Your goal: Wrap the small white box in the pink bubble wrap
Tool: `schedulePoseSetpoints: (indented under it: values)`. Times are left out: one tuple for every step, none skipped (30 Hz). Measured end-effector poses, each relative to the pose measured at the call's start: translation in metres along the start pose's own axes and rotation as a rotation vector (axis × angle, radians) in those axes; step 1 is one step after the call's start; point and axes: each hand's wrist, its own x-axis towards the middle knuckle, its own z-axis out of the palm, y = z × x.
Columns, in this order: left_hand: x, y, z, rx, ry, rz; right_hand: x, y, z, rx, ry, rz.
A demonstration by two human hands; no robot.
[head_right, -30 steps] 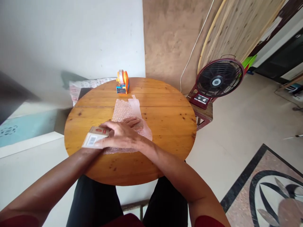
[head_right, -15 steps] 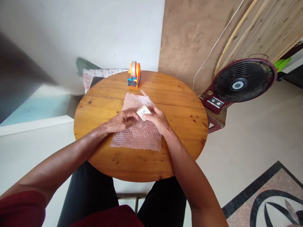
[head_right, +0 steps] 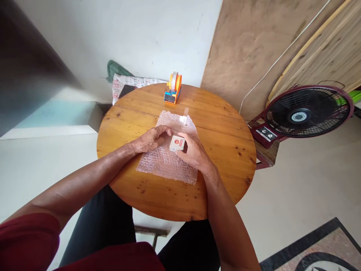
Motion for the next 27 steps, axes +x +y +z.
schedulePoseSetpoints:
  values:
    - [0.0003, -0.0015, 0.0009, 0.01, 0.013, 0.004, 0.0002, -0.0002, -0.0003, -0.001, 0.005, -0.001]
    - [0.0006, -0.0028, 0.0019, 0.026, 0.024, 0.011, 0.0004, -0.0006, -0.0006, -0.004, 0.009, 0.003]
    - [0.0009, -0.0037, 0.0029, 0.042, 0.035, 0.022, 0.0006, -0.0012, -0.0009, -0.006, 0.008, 0.01]
    - [0.0012, -0.0044, 0.0038, 0.057, 0.041, 0.034, 0.0007, -0.0017, -0.0011, -0.006, 0.005, 0.017]
    - [0.0015, -0.0047, 0.0046, 0.071, 0.045, 0.048, 0.0008, -0.0023, -0.0012, -0.003, -0.001, 0.026]
    - [0.0018, -0.0049, 0.0053, 0.08, 0.05, 0.062, 0.0009, -0.0026, -0.0014, 0.004, -0.012, 0.032]
    - [0.0021, -0.0049, 0.0058, 0.087, 0.053, 0.076, 0.001, -0.0027, -0.0015, 0.014, -0.023, 0.033]
    - [0.0023, -0.0048, 0.0062, 0.095, 0.056, 0.088, 0.0011, -0.0025, -0.0015, 0.022, -0.03, 0.031]
    - [0.0024, -0.0046, 0.0065, 0.105, 0.057, 0.096, 0.0012, -0.0022, -0.0016, 0.027, -0.036, 0.029]
    - [0.0025, -0.0044, 0.0066, 0.115, 0.056, 0.099, 0.0013, -0.0017, -0.0017, 0.029, -0.04, 0.026]
    - [0.0026, -0.0041, 0.0067, 0.123, 0.058, 0.1, 0.0014, -0.0011, -0.0017, 0.028, -0.044, 0.024]
    - [0.0027, -0.0038, 0.0067, 0.13, 0.058, 0.102, 0.0014, -0.0007, -0.0018, 0.021, -0.046, 0.022]
    - [0.0027, -0.0034, 0.0066, 0.135, 0.059, 0.103, 0.0014, -0.0004, -0.0017, 0.011, -0.045, 0.02]
    - [0.0027, -0.003, 0.0066, 0.139, 0.062, 0.102, 0.0013, -0.0002, -0.0017, 0.001, -0.042, 0.017]
    - [0.0028, -0.0027, 0.0066, 0.14, 0.064, 0.1, 0.0012, -0.0003, -0.0017, -0.008, -0.041, 0.016]
    - [0.0029, -0.0026, 0.0066, 0.141, 0.067, 0.101, 0.0011, -0.0006, -0.0016, -0.014, -0.039, 0.02]
    - [0.0029, -0.0025, 0.0067, 0.142, 0.068, 0.103, 0.001, -0.0011, -0.0017, -0.019, -0.04, 0.028]
    - [0.003, -0.0026, 0.0067, 0.145, 0.065, 0.106, 0.0009, -0.0019, -0.0018, -0.021, -0.042, 0.038]
    - [0.0031, -0.0028, 0.0067, 0.147, 0.062, 0.111, 0.0008, -0.0027, -0.0021, -0.023, -0.045, 0.046]
    - [0.0031, -0.0029, 0.0066, 0.148, 0.058, 0.113, 0.0008, -0.0038, -0.0025, -0.024, -0.045, 0.047]
    - [0.0032, -0.003, 0.0065, 0.15, 0.055, 0.111, 0.0009, -0.0049, -0.003, -0.025, -0.045, 0.042]
    - [0.0032, -0.003, 0.0063, 0.153, 0.052, 0.105, 0.0009, -0.0061, -0.0038, -0.027, -0.047, 0.032]
    - [0.0032, -0.003, 0.0061, 0.155, 0.049, 0.097, 0.0008, -0.0073, -0.0046, -0.026, -0.051, 0.02]
    - [0.0033, -0.0029, 0.006, 0.158, 0.046, 0.091, 0.0007, -0.0084, -0.0056, -0.022, -0.057, 0.007]
    - [0.0033, -0.0028, 0.0059, 0.163, 0.045, 0.087, 0.0004, -0.0093, -0.0067, -0.013, -0.064, -0.005]
    - [0.0034, -0.0028, 0.0059, 0.166, 0.045, 0.088, -0.0001, -0.0098, -0.0079, 0.0, -0.071, -0.012]
    - [0.0034, -0.0029, 0.0061, 0.164, 0.047, 0.094, -0.0007, -0.0099, -0.009, 0.014, -0.077, -0.01]
